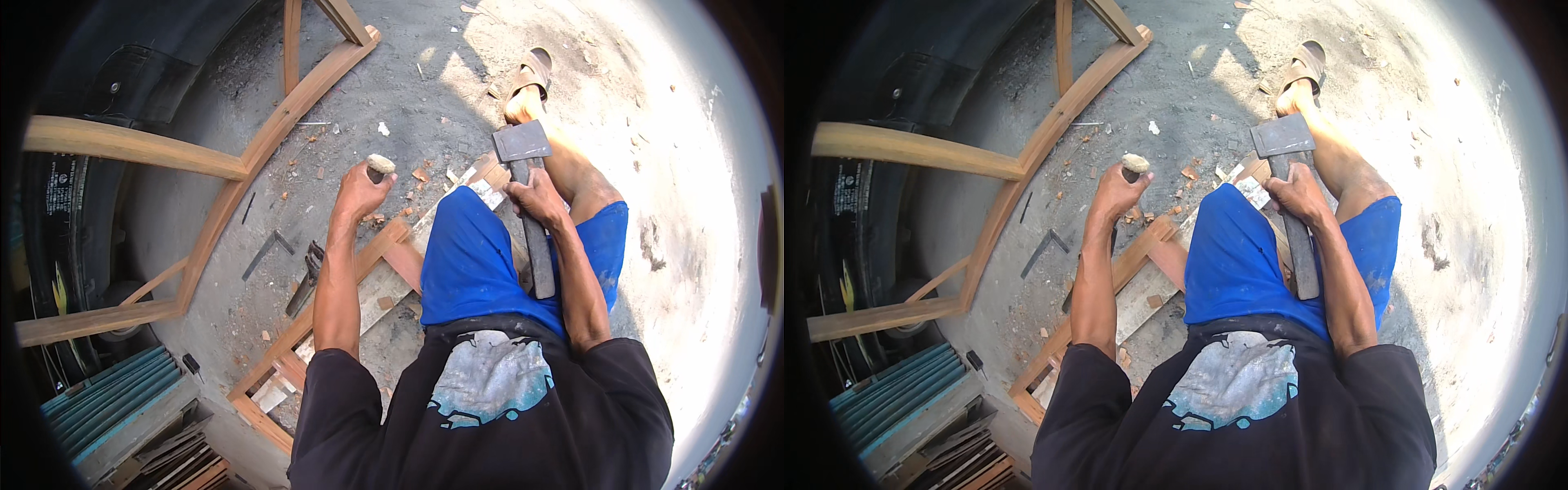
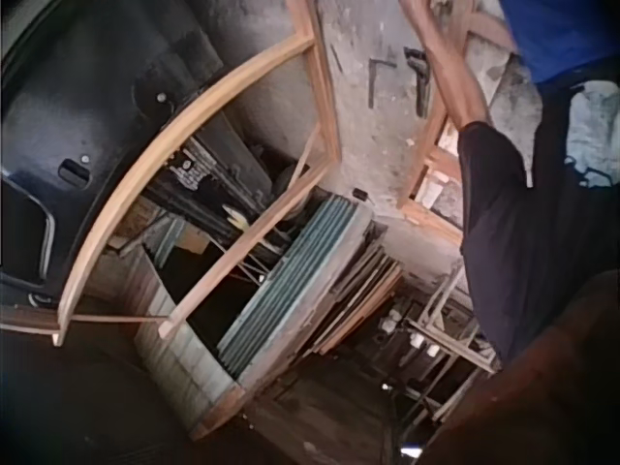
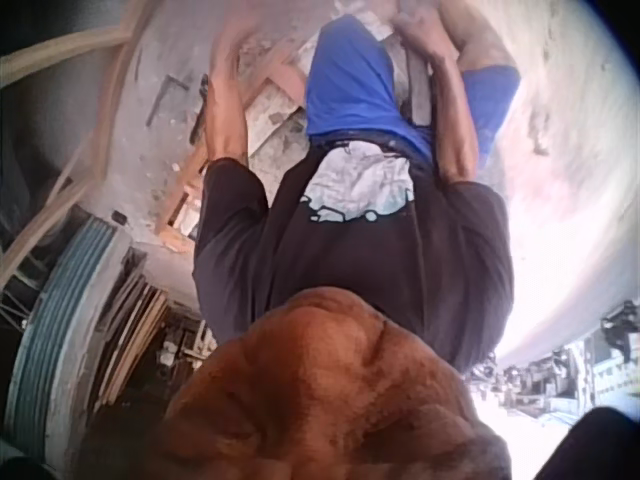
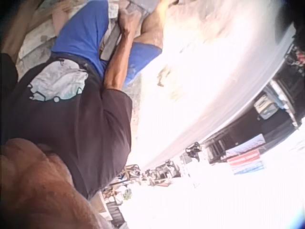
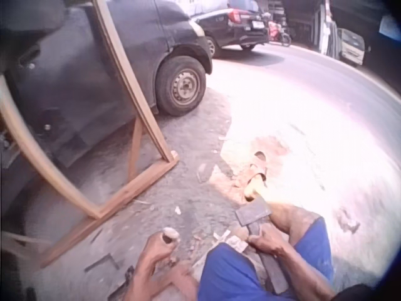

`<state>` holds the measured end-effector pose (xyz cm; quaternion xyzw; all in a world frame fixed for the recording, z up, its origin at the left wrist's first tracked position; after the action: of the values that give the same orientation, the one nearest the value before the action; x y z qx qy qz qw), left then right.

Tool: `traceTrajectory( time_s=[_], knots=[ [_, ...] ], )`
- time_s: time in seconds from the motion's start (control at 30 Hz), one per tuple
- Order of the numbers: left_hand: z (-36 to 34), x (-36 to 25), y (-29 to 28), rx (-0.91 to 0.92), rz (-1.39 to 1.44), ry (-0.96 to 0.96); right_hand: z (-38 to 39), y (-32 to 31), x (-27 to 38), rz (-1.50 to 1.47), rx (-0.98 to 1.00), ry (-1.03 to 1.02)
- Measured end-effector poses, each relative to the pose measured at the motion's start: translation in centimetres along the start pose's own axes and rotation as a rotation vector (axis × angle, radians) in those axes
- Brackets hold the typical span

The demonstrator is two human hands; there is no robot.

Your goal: The person constructs a wooden frame by joining pieces of lumber, using a hammer and a square to ensure alignment, marking the wood with a pencil, and sawing a piece to size.

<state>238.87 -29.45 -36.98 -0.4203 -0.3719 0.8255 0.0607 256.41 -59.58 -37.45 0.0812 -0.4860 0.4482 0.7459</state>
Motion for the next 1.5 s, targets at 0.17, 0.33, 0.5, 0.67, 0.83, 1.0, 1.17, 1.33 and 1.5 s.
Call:
traceTrajectory(
  time_s=[0.17,0.33,0.5,0.67,0.83,1.0,1.17,1.33,1.5],
  knots=[
    [9.9,8.4,-3.4,-0.235,0.064,-0.210,1.6,3.7,1.2,-0.025,0.113,0.055],
    [24.7,19.9,8.0,0.018,-0.078,-0.480,-2.6,9.7,-2.0,-0.313,0.319,0.029],
    [35.0,26.0,22.8,0.201,-0.040,-0.701,-6.0,9.2,-3.5,-0.326,0.272,0.025],
    [37.2,27.8,23.3,-0.124,0.121,-0.745,-5.2,9.9,-3.4,-0.244,0.341,-0.005],
    [27.7,16.4,8.0,-0.465,0.200,-0.432,-0.9,3.8,5.1,-0.312,0.161,-0.205],
    [18.3,9.3,-1.7,-0.662,0.470,0.045,8.2,1.4,17.6,-0.307,0.012,-0.609],
    [8.1,-2.9,-3.4,-0.468,0.408,0.377,14.8,-6.9,21.2,-0.581,-0.264,-1.014],
    [3.2,-6.0,-0.1,-0.320,0.279,0.468,20.3,-11.7,21.7,-0.538,-0.478,-1.184],
    [1.6,-4.5,1.4,-0.258,0.290,0.452,23.5,-16.8,20.9,-0.522,-0.593,-1.270]
  ],
)
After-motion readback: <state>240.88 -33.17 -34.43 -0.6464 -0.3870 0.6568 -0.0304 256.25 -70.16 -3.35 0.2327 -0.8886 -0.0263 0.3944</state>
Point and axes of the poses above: each hand's wrist, its own z-axis away from the middle knuckle, its own y-axis out of the palm, x = y × z, the point moved 9 cm from there along -z, towards the middle knuckle, and after that the axes turned 2 degrees about -z, right-handed, at the moved point
